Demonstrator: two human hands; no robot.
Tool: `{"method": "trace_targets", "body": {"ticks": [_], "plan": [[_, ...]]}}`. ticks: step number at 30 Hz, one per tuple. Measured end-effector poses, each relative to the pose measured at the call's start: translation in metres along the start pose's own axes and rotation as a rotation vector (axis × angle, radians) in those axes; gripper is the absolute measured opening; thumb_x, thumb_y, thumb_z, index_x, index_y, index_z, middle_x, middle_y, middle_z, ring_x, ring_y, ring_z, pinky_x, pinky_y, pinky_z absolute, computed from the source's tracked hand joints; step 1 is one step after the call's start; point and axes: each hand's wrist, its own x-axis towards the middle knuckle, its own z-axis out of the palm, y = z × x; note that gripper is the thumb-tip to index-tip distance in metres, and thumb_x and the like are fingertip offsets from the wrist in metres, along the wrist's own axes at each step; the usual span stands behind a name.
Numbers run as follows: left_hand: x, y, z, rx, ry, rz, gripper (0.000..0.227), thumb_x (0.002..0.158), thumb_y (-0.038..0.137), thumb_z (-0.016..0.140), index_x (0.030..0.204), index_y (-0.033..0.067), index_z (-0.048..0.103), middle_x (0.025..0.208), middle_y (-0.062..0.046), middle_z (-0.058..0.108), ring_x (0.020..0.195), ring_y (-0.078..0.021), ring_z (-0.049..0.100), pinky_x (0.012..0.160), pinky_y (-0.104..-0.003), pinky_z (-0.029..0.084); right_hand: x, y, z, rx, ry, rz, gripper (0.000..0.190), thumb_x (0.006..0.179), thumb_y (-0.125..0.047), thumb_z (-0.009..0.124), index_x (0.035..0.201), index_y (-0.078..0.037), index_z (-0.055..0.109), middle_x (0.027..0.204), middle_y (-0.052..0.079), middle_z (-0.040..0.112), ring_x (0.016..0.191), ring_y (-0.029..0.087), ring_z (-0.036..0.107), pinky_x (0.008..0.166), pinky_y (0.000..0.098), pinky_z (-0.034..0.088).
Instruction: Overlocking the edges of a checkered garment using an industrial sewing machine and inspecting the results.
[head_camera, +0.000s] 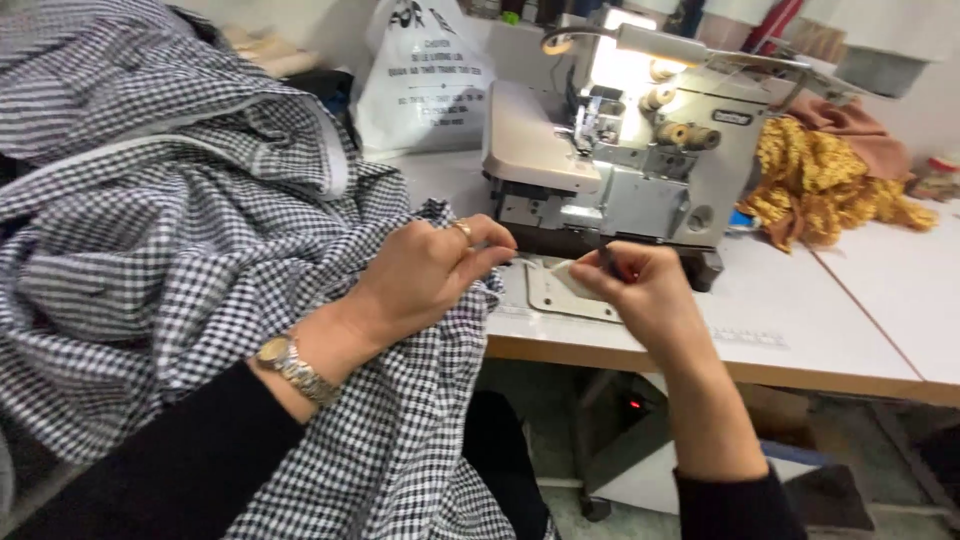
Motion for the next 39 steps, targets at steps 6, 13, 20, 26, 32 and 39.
{"method": "trace_targets", "body": {"ticks": [6, 13, 20, 26, 32, 39], "plan": [[-0.003, 0.003, 0.003, 0.034, 0.002, -0.032, 0.014, 0.098, 0.021, 0.052, 0.101, 0.0126, 0.063, 0.040, -0.005, 0.056, 0.040, -0.0243, 0.061, 0.049, -0.029, 0.049, 0.040, 0.100, -0.043, -0.446, 0.011, 0.183, 0.010, 0.075, -0.018, 0.074, 0.083, -0.014, 0.078, 0.055, 0.010, 0.062, 0.058, 0.023, 0.058, 0.062, 0.0332, 0.045], [-0.006, 0.004, 0.001, 0.006, -0.031, -0.109, 0.015, 0.098, 0.020, 0.053, 0.100, 0.0126, 0.066, 0.038, -0.003, 0.055, 0.033, -0.0175, 0.053, 0.045, -0.025, 0.043, 0.029, 0.083, -0.069, -0.370, 0.004, 0.288, 0.016, 0.075, -0.017, 0.065, 0.082, -0.014, 0.078, 0.051, 0.002, 0.053, 0.056, 0.013, 0.046, 0.057, 0.0241, 0.036], [-0.006, 0.000, 0.005, 0.037, 0.012, -0.085, 0.015, 0.098, 0.021, 0.051, 0.100, 0.0134, 0.064, 0.035, -0.002, 0.050, 0.032, -0.0192, 0.053, 0.043, -0.026, 0.044, 0.006, 0.129, -0.139, -0.503, 0.277, 0.166, 0.033, 0.087, -0.033, 0.073, 0.107, -0.007, 0.072, 0.090, 0.023, 0.069, 0.099, 0.038, 0.063, 0.087, 0.0458, 0.051], [-0.003, 0.001, 0.003, 0.043, 0.101, -0.036, 0.024, 0.099, 0.026, 0.047, 0.100, 0.0085, 0.064, 0.081, -0.006, 0.073, 0.062, -0.0259, 0.068, 0.059, -0.039, 0.050, 0.004, 0.192, -0.170, -1.081, 0.209, 0.524, 0.046, 0.099, -0.050, 0.048, 0.101, -0.012, 0.075, 0.109, 0.020, 0.070, 0.102, 0.044, 0.064, 0.074, 0.0546, 0.052], [-0.005, 0.018, -0.033, -0.477, -0.062, -0.502, 0.040, 0.097, 0.033, 0.037, 0.120, 0.0051, 0.054, 0.066, -0.007, 0.069, 0.046, -0.0122, 0.063, 0.040, -0.020, 0.052, -0.011, 0.109, -0.088, -0.848, 0.344, -0.079, 0.040, 0.098, -0.030, 0.064, 0.126, -0.002, 0.068, 0.116, 0.030, 0.056, 0.114, 0.039, 0.051, 0.101, 0.0437, 0.038], [-0.048, 0.044, -0.089, -0.106, 0.175, -0.379, 0.030, 0.095, 0.024, 0.047, 0.115, 0.0047, 0.060, 0.087, -0.005, 0.069, 0.072, -0.0127, 0.066, 0.061, -0.023, 0.057, -0.102, -0.040, 0.067, -0.086, -0.225, 0.116, 0.058, 0.077, -0.023, 0.071, 0.133, -0.025, 0.057, 0.107, -0.001, 0.069, 0.072, 0.010, 0.073, 0.066, 0.0247, 0.060]]}}
